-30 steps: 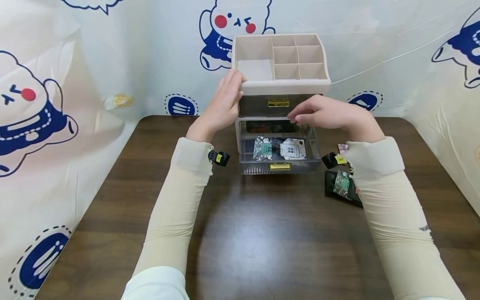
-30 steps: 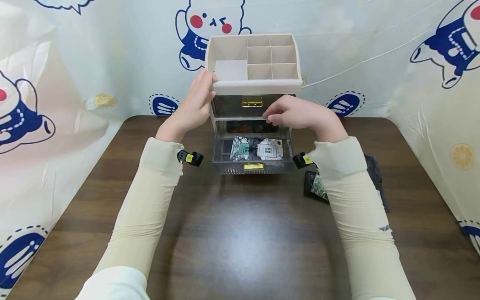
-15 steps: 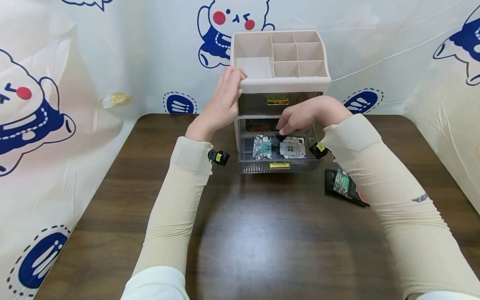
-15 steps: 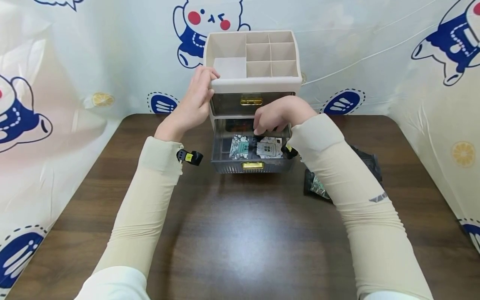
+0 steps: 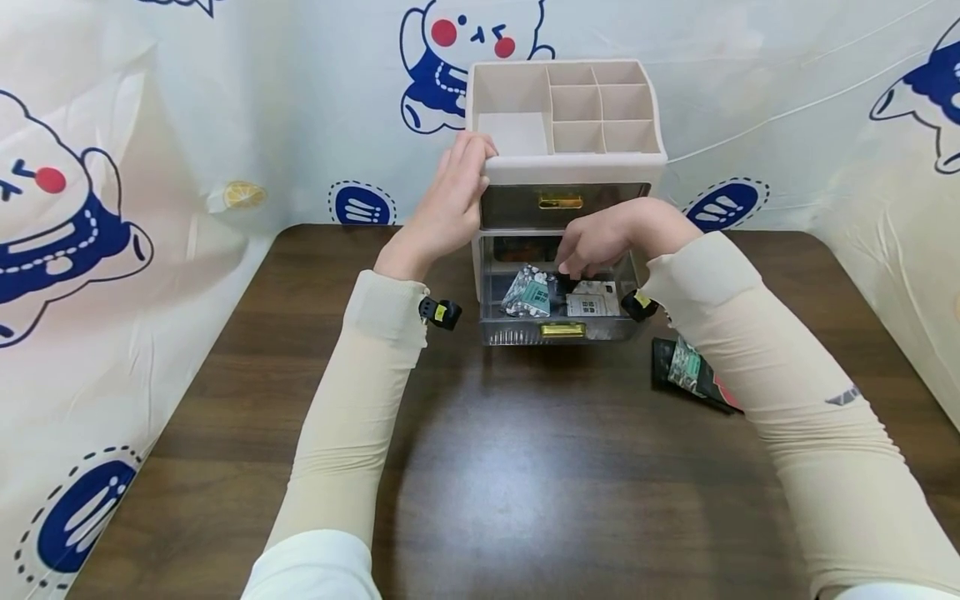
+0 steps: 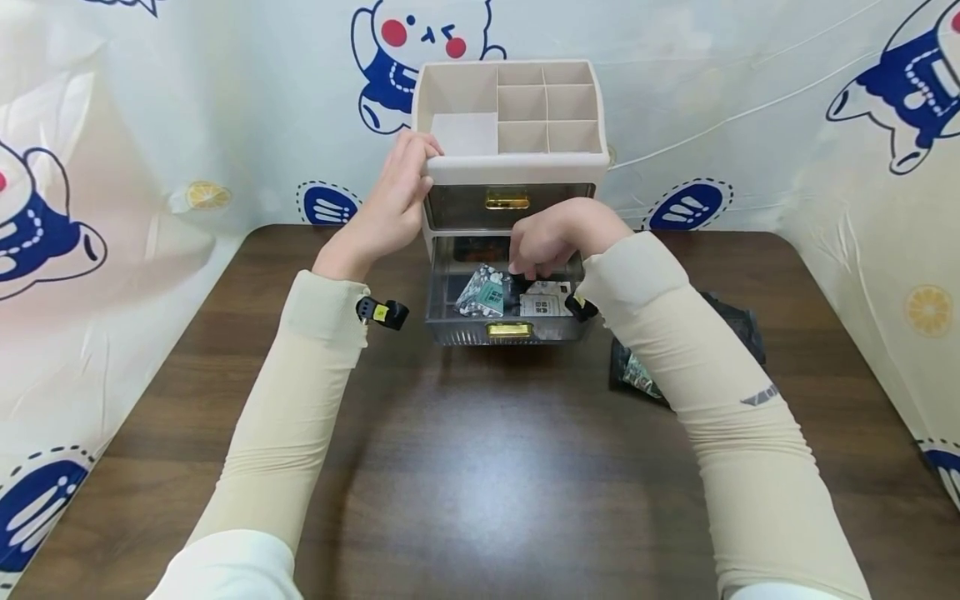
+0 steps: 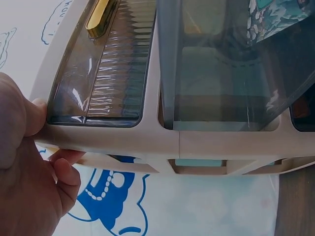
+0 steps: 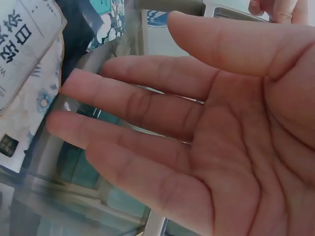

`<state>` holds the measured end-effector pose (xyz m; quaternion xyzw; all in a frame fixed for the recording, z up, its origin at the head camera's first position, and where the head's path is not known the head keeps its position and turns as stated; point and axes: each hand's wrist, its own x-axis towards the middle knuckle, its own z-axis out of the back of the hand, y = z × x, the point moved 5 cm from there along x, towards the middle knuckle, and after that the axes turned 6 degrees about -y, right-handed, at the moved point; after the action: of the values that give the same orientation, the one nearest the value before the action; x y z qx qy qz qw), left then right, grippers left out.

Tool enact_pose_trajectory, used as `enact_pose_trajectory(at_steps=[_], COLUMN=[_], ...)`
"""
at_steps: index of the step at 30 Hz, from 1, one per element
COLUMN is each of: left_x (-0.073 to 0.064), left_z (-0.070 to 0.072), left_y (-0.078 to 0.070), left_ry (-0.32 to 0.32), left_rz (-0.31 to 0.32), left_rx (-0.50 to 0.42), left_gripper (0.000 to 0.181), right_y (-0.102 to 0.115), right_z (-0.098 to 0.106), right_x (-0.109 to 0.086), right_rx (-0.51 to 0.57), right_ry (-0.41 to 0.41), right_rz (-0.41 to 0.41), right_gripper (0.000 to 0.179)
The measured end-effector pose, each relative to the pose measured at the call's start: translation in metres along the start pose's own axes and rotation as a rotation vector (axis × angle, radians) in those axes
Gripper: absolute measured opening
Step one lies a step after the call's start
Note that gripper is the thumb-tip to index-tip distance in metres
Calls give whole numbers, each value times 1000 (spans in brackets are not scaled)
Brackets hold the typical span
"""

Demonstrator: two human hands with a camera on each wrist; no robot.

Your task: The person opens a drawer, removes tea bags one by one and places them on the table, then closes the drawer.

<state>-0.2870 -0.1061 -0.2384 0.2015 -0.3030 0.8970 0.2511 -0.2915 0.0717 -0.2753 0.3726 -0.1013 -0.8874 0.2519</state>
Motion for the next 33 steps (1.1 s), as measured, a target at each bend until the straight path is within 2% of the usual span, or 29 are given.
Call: enact_pose_trajectory(at_steps=[15,21,24,33], left_x=[2,0,0,1], left_z=[3,1,1,1], left_y=[0,2,1,0], left_ry=[1,9,5,2], left_rz=[5,16,2,-23], left_rx=[1,-6,0,7], left_gripper=[23,22,22,21], right_y=[-1,-1,-1,1], right_z=[9,5,3,1], right_x=[-4,-1,1,2], right_rx=[-22,22,29,-36], right_ry=[-79,-56,-39,-47], right_rz=[45,81,90,129], right_gripper=[31,23,21,15])
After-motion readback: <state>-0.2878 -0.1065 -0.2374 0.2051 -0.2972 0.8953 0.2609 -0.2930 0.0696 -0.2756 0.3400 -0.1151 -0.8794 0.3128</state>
